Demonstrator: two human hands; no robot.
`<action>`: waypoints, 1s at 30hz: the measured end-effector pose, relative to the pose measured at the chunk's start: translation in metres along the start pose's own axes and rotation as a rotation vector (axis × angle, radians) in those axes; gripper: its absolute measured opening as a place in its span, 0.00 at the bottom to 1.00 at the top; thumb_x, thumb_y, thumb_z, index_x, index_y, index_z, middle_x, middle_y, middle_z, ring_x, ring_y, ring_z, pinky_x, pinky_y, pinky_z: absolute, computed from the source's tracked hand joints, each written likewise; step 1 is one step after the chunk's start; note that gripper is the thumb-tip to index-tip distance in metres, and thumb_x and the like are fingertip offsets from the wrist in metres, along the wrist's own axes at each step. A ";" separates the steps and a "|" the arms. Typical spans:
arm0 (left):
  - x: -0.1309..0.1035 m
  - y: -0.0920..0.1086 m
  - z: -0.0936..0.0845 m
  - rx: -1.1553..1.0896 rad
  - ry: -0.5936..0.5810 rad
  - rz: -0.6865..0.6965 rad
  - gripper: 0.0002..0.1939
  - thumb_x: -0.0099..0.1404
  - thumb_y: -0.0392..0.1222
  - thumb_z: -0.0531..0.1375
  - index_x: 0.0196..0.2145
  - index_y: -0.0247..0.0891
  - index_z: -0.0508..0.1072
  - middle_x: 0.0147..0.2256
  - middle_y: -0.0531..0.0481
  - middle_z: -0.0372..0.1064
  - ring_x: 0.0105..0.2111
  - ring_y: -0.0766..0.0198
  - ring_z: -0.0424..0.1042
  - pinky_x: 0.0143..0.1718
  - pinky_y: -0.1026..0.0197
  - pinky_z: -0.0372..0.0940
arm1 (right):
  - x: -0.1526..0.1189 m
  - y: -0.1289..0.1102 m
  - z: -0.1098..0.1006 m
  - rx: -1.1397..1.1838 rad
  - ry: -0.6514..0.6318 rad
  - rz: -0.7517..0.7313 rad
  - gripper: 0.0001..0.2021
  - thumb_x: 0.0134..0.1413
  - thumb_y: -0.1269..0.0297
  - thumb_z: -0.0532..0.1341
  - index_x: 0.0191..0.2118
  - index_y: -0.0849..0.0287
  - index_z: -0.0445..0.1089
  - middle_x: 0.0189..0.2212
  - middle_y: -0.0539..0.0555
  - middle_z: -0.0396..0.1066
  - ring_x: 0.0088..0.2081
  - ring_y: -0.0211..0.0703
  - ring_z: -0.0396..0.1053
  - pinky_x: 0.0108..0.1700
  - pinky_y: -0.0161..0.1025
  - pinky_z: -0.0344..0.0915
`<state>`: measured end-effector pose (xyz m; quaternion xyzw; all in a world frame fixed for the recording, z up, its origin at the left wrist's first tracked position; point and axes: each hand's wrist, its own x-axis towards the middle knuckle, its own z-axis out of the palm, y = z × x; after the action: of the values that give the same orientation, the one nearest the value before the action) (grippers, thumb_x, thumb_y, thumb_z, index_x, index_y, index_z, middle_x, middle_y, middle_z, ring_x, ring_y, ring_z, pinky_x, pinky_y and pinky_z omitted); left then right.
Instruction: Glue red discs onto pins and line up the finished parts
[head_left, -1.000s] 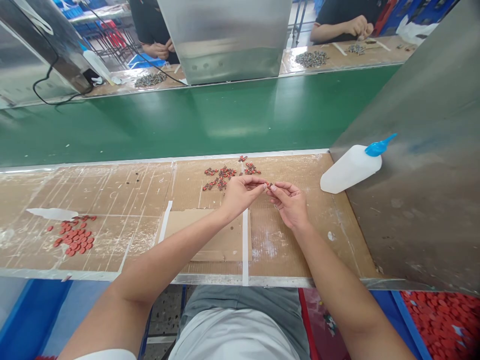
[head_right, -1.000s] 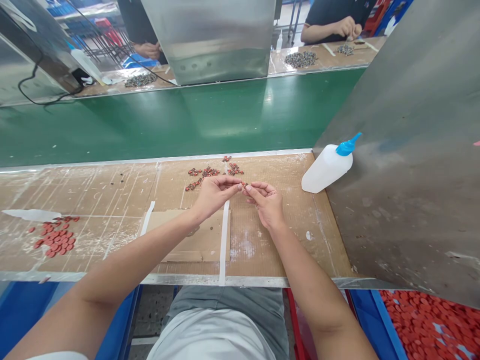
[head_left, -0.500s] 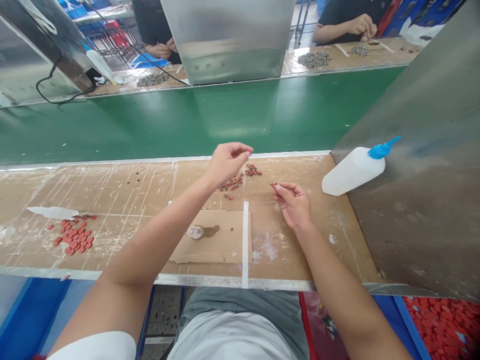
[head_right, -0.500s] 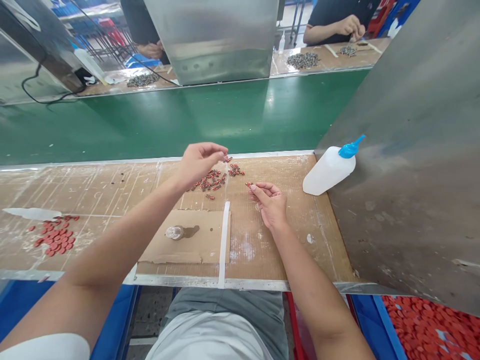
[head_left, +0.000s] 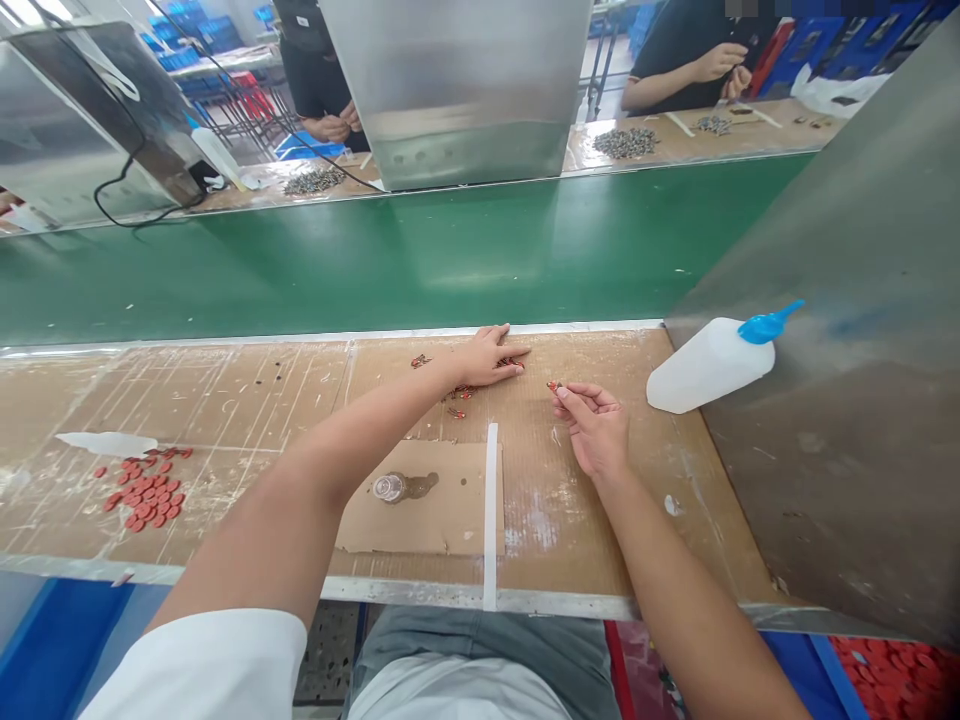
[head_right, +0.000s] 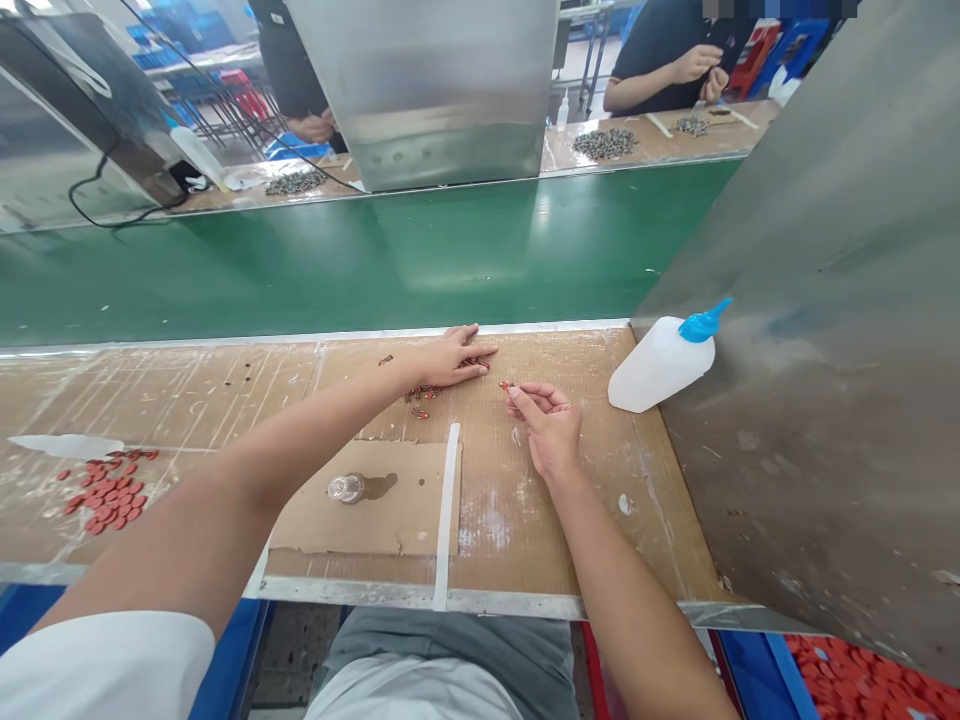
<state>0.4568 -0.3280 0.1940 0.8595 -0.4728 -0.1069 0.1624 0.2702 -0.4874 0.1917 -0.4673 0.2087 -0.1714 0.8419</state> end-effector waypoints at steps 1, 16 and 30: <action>-0.004 -0.001 0.002 0.014 -0.008 0.036 0.28 0.71 0.56 0.52 0.64 0.45 0.66 0.69 0.37 0.46 0.68 0.42 0.47 0.67 0.42 0.46 | 0.000 0.000 0.000 0.003 -0.004 0.001 0.18 0.32 0.61 0.79 0.30 0.59 0.75 0.28 0.51 0.78 0.27 0.34 0.75 0.30 0.28 0.73; -0.065 -0.004 -0.014 0.092 -0.037 0.197 0.31 0.73 0.57 0.48 0.66 0.39 0.62 0.69 0.36 0.48 0.67 0.45 0.52 0.66 0.45 0.49 | 0.002 0.005 -0.002 0.000 -0.022 -0.009 0.18 0.32 0.62 0.79 0.31 0.59 0.75 0.28 0.51 0.78 0.27 0.34 0.75 0.31 0.28 0.73; -0.083 -0.009 -0.024 0.060 -0.119 0.236 0.30 0.74 0.53 0.45 0.67 0.37 0.60 0.69 0.42 0.48 0.70 0.51 0.45 0.71 0.48 0.37 | 0.004 0.008 -0.001 -0.031 -0.036 -0.008 0.17 0.32 0.62 0.80 0.30 0.59 0.76 0.28 0.51 0.78 0.27 0.34 0.74 0.30 0.28 0.73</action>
<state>0.4284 -0.2487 0.2156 0.7946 -0.5823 -0.1236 0.1195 0.2733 -0.4860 0.1832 -0.4843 0.1940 -0.1630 0.8374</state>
